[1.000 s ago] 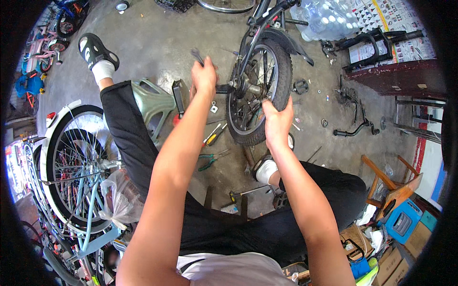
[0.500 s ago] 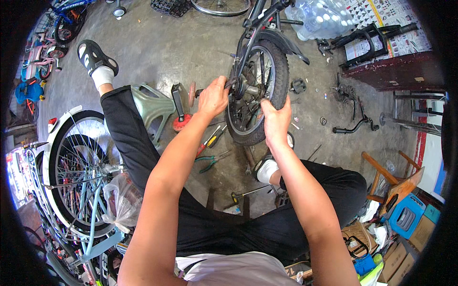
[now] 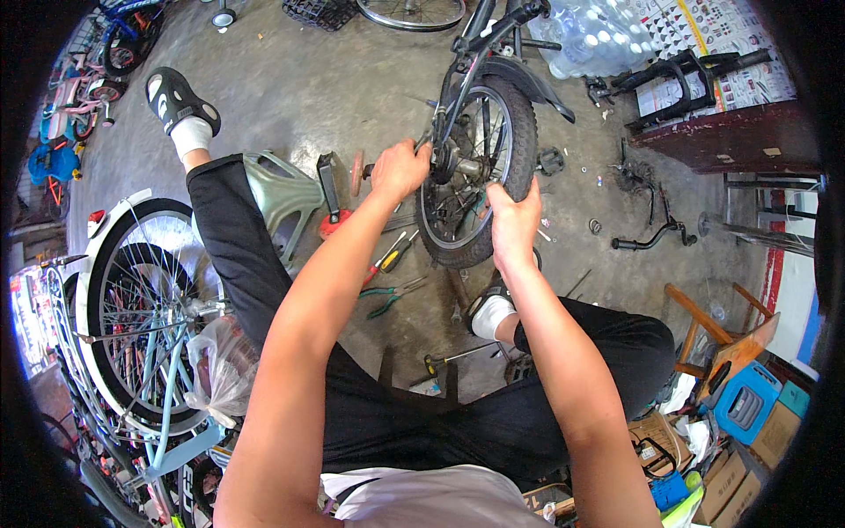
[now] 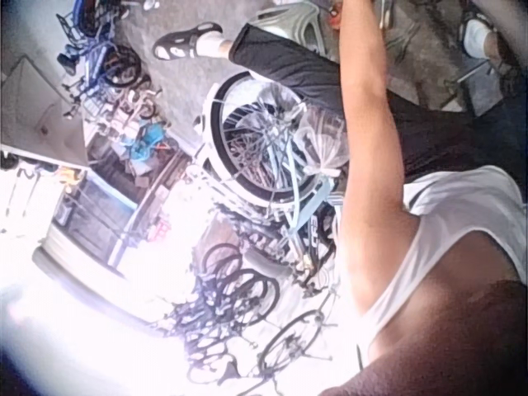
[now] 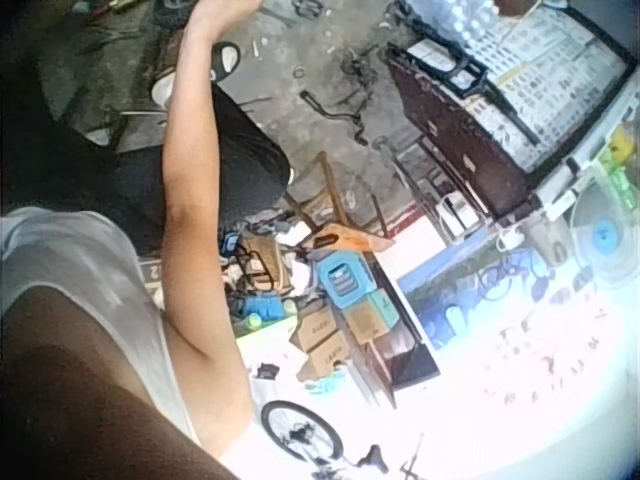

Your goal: The person handles small metal components by hand, threads a nut onto a bolt, and uses a wrench to tighten hardware on the rear axle of a bicycle frame.

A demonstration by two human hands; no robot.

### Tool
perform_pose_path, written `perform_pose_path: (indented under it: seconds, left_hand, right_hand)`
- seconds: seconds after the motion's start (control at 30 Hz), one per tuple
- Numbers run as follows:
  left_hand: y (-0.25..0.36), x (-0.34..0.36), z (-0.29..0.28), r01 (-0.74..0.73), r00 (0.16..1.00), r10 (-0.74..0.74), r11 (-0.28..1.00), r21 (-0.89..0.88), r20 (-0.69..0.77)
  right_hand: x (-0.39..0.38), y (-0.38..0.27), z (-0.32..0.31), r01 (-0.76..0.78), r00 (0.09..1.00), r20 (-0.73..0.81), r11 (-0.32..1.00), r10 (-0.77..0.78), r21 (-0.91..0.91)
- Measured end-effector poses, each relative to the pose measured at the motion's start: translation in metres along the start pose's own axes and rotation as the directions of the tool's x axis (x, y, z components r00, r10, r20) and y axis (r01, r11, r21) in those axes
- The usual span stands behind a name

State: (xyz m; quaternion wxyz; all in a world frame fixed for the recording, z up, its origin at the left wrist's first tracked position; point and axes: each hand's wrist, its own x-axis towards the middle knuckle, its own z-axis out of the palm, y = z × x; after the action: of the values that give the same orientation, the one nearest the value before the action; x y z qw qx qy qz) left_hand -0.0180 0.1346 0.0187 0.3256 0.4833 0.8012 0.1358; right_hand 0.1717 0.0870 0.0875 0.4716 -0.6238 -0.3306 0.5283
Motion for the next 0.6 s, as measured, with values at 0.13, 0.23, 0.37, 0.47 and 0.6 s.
perform_pose_path:
  seconds: [0.13, 0.23, 0.37, 0.47, 0.6]
  left_hand:
    - [-0.021, -0.005, -0.007, -0.313, 0.95, 0.314, 0.947, 0.072, 0.001]
    - [-0.014, -0.005, -0.006, -0.254, 0.967, 0.254, 0.96, 0.121, 0.011]
    - [-0.017, 0.008, 0.002, -0.006, 0.996, 0.006, 1.0, -0.006, 0.089]
    - [-0.024, 0.022, -0.003, 0.113, 0.972, -0.076, 0.981, -0.159, 0.223]
    - [-0.022, 0.006, -0.003, -0.21, 0.977, 0.209, 0.977, 0.047, 0.035]
  right_hand:
    - [-0.004, -0.006, 0.008, 0.021, 0.999, 0.036, 1.0, -0.021, -0.017]
    - [-0.007, -0.006, 0.007, 0.009, 1.0, 0.002, 1.0, -0.009, -0.004]
    - [-0.005, -0.005, 0.008, 0.001, 1.0, 0.012, 0.999, -0.001, -0.033]
    - [-0.005, -0.006, 0.008, 0.014, 1.0, 0.02, 1.0, -0.013, -0.021]
    - [-0.003, -0.005, 0.005, 0.008, 1.0, 0.004, 0.999, -0.007, -0.032]
